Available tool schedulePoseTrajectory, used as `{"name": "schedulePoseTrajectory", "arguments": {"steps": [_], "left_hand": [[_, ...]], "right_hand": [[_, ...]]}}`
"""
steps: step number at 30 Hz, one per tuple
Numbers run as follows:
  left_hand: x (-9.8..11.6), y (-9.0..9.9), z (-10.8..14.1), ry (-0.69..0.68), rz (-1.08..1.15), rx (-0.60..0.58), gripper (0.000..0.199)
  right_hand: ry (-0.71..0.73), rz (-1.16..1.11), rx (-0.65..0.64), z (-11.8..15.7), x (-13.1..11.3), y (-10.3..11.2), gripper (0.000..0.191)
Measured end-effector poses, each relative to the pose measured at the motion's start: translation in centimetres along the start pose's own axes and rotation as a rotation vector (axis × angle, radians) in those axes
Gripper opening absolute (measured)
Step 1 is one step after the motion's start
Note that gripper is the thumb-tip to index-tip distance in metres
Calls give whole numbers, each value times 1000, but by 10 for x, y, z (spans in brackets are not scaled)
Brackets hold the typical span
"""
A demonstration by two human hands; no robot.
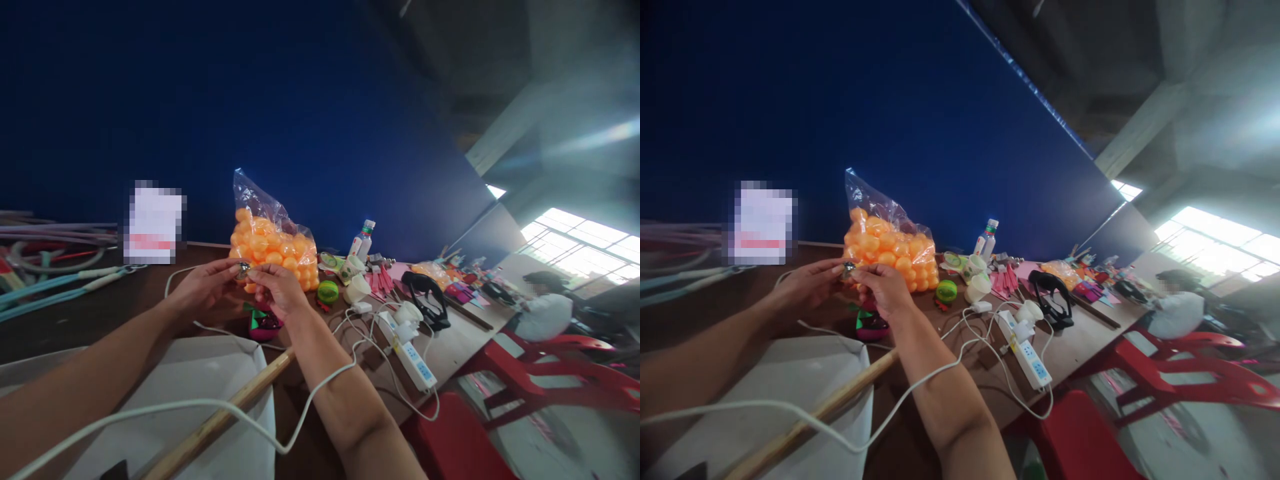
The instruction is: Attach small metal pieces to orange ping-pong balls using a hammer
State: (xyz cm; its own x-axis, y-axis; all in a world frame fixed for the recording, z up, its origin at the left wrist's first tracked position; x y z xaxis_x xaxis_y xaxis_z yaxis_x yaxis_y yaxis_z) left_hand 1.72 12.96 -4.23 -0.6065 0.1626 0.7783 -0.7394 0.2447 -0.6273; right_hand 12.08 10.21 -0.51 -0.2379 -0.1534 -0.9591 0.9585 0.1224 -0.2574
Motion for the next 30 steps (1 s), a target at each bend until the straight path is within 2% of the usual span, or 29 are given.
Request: {"name": "schedulePoseTrajectory", "arguments": {"steps": [6, 12, 24, 30], "left_hand": [[1, -3, 3, 17, -6, -8, 30], [4, -8, 6, 7, -27, -21, 33], [10, -14, 12, 13, -21, 18, 33], [8, -9, 9, 1, -5, 31, 31]], "right_hand": [[-6, -21, -3, 0, 0, 0, 20], [-12, -34, -3, 1, 0, -1, 20], [7, -79, -35, -4, 5, 1, 23], [7, -100, -31, -3, 4, 0, 24]]}}
Point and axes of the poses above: each hand's wrist, its own z-axis away from the middle knuckle, its own y-axis out of the back of the hand, x = y × z, the point moved 10 cm from there along -z, towards the middle knuckle, and after that the axes turned 2 degrees about x, right-handed, at the moved point
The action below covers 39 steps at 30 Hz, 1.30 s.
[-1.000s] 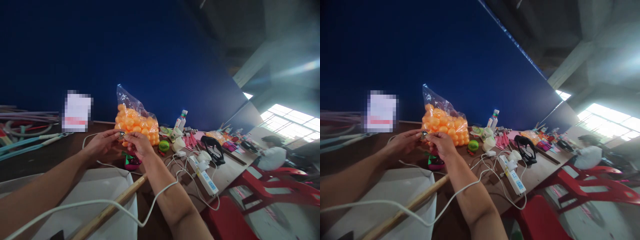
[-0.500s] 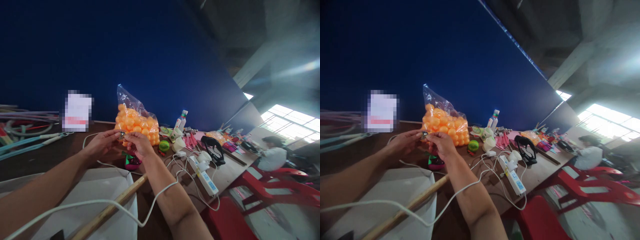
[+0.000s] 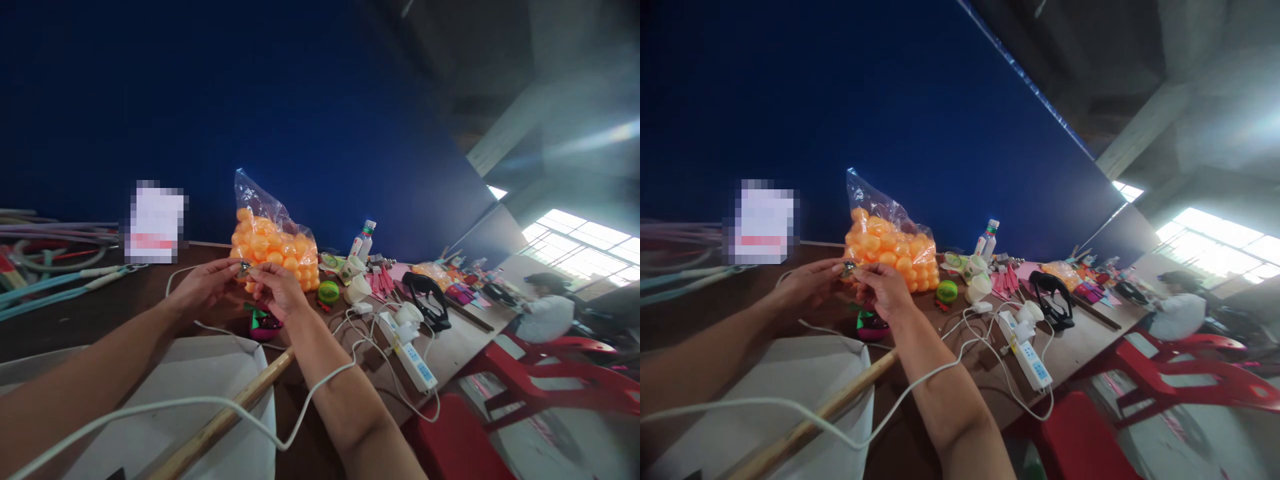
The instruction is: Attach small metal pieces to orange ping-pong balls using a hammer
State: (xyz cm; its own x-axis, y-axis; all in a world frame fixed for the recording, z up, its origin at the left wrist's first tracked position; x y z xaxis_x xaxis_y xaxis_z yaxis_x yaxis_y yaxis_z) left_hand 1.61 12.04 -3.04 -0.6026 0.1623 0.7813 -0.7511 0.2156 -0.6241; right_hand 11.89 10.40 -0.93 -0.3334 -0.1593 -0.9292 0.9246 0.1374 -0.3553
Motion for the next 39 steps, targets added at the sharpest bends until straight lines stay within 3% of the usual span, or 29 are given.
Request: {"name": "schedulePoseTrajectory", "arguments": {"steps": [33, 39], "left_hand": [[0, -7, 2, 6, 4, -34, 28], [-6, 0, -2, 27, 2, -20, 31]], "right_hand": [[30, 56, 33, 0, -3, 2, 21], [36, 109, 80, 1, -4, 5, 21]]}}
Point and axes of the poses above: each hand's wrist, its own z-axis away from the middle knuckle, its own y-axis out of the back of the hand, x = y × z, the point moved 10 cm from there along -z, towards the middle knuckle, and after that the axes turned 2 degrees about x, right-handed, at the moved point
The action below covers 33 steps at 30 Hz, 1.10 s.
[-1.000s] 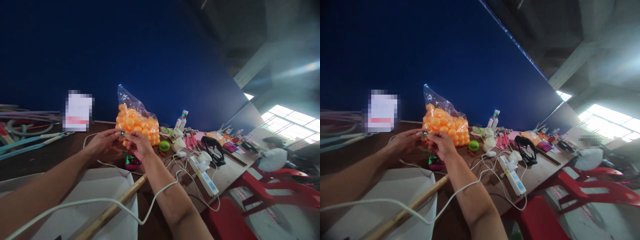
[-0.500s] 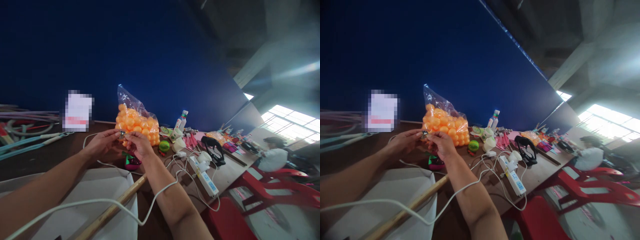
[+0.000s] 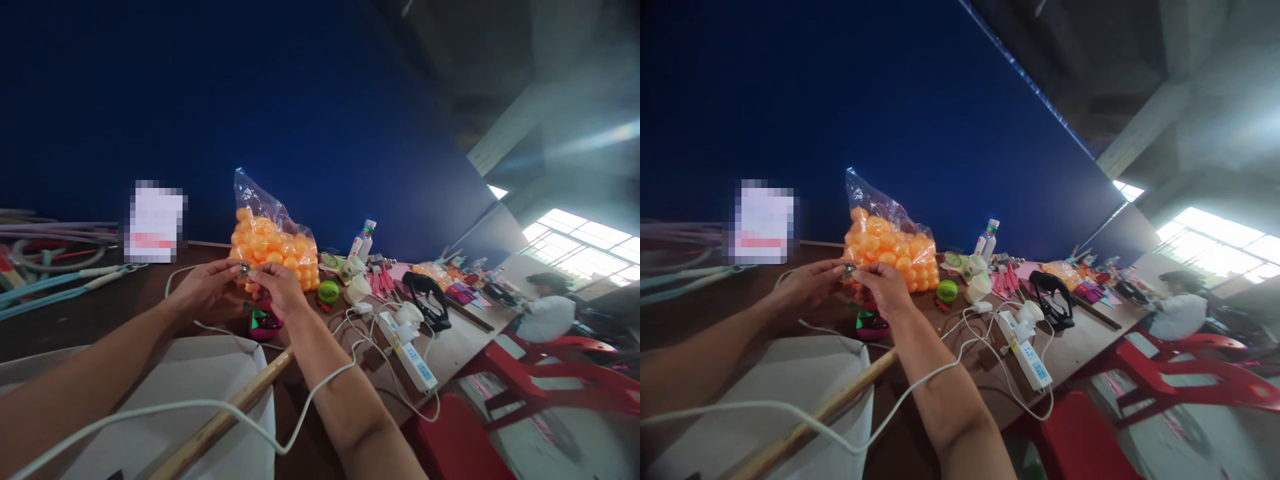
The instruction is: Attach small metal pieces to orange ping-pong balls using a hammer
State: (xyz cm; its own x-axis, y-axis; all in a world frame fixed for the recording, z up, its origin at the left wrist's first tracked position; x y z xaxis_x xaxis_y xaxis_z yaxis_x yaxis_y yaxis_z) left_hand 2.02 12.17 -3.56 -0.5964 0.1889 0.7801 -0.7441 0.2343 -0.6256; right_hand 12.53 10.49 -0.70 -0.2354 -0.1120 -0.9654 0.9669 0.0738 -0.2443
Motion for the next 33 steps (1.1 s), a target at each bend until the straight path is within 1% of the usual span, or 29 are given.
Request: {"name": "schedulePoseTrajectory", "arguments": {"steps": [7, 12, 15, 19, 23, 25, 27, 28, 29, 30, 31, 32, 33], "left_hand": [[-6, 5, -2, 25, -45, -11, 39], [-8, 8, 0, 54, -121, 22, 43], [-9, 10, -1, 53, -147, 26, 44], [-5, 7, -2, 25, -139, -5, 44], [4, 6, 1, -25, -92, 26, 41], [7, 6, 2, -33, -60, 44, 39], [10, 6, 3, -39, -38, 55, 36], [11, 7, 4, -42, -26, 69, 33], [12, 9, 4, -46, -14, 93, 30], [13, 13, 4, -50, 1, 125, 26], [14, 17, 4, -53, 19, 162, 22], [14, 21, 4, -56, 35, 192, 18], [15, 24, 3, -58, 47, 213, 15]], "right_hand": [[-4, 54, 16, -1, 1, 2, 26], [-11, 85, 19, -1, 4, 2, 26], [16, 87, 5, -1, 3, 1, 30], [36, 69, -11, -2, 3, 1, 37], [39, 64, -40, -2, 0, -4, 38], [49, 119, -54, 2, -7, -7, 35], [85, 275, -76, 13, -20, -11, 30], [125, 397, -107, 23, -29, -15, 27], [178, 573, -177, 35, -38, -24, 24], [270, 777, -289, 51, -46, -38, 20], [356, 995, -477, 72, -45, -58, 18], [414, 1189, -691, 95, -37, -74, 19], [437, 1332, -868, 116, -25, -84, 23]]}}
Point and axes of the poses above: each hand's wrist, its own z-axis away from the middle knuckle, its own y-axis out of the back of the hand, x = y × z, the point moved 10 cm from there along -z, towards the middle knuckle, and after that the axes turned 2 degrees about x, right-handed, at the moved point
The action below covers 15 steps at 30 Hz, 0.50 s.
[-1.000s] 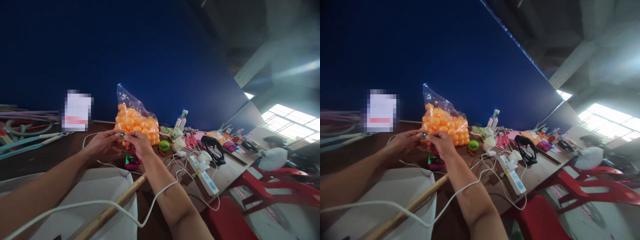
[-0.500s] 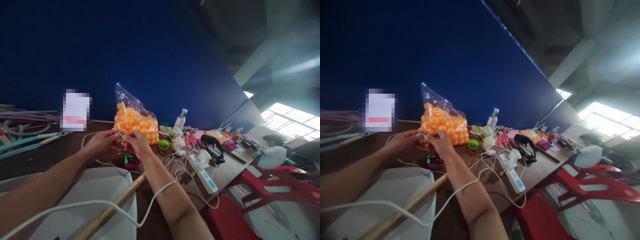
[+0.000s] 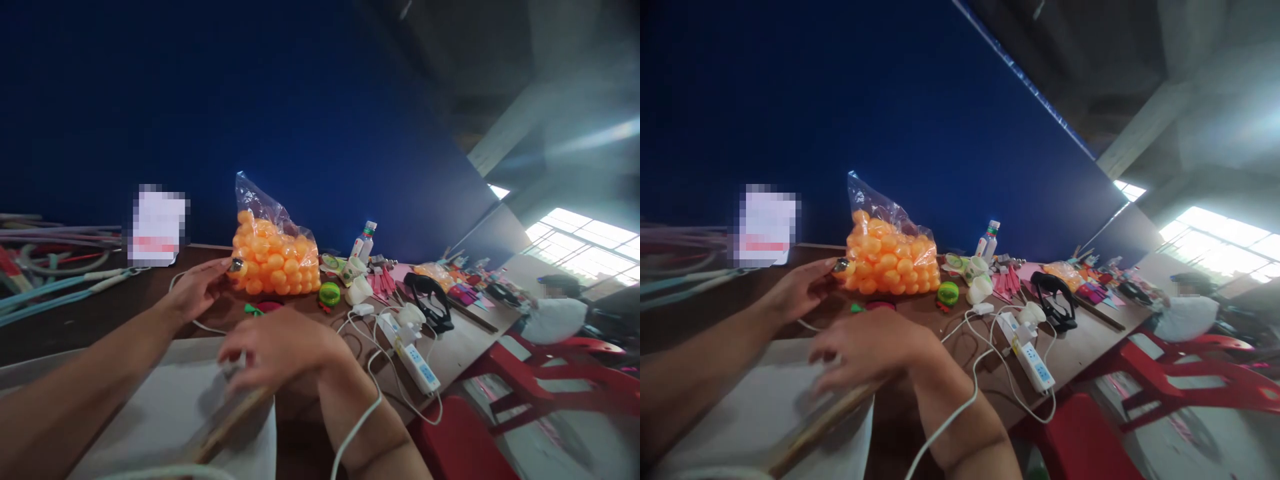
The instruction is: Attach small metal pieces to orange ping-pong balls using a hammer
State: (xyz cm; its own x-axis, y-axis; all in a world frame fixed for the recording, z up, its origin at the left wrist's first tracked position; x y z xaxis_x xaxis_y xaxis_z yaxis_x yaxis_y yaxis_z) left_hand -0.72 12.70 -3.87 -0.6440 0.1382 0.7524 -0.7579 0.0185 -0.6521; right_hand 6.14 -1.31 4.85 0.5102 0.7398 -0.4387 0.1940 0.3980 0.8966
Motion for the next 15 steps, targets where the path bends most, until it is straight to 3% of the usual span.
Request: {"name": "schedulePoseTrajectory", "arguments": {"steps": [2, 4, 8, 11, 15], "left_hand": [[1, 2, -2, -5, 22, 4, 12], [3, 2, -3, -9, 54, -12, 11], [5, 7, -6, -5, 149, 16, 9], [6, 11, -8, -6, 169, 41, 10], [8, 14, -10, -17, 173, 51, 12]], "right_hand": [[81, 161, -245, 7, -22, -32, 36], [69, 298, -398, 6, -25, -60, 38], [46, 385, -575, -1, -20, -94, 21], [107, 353, -546, -5, -26, -89, 16], [112, 334, -277, -10, -28, -47, 19]]}}
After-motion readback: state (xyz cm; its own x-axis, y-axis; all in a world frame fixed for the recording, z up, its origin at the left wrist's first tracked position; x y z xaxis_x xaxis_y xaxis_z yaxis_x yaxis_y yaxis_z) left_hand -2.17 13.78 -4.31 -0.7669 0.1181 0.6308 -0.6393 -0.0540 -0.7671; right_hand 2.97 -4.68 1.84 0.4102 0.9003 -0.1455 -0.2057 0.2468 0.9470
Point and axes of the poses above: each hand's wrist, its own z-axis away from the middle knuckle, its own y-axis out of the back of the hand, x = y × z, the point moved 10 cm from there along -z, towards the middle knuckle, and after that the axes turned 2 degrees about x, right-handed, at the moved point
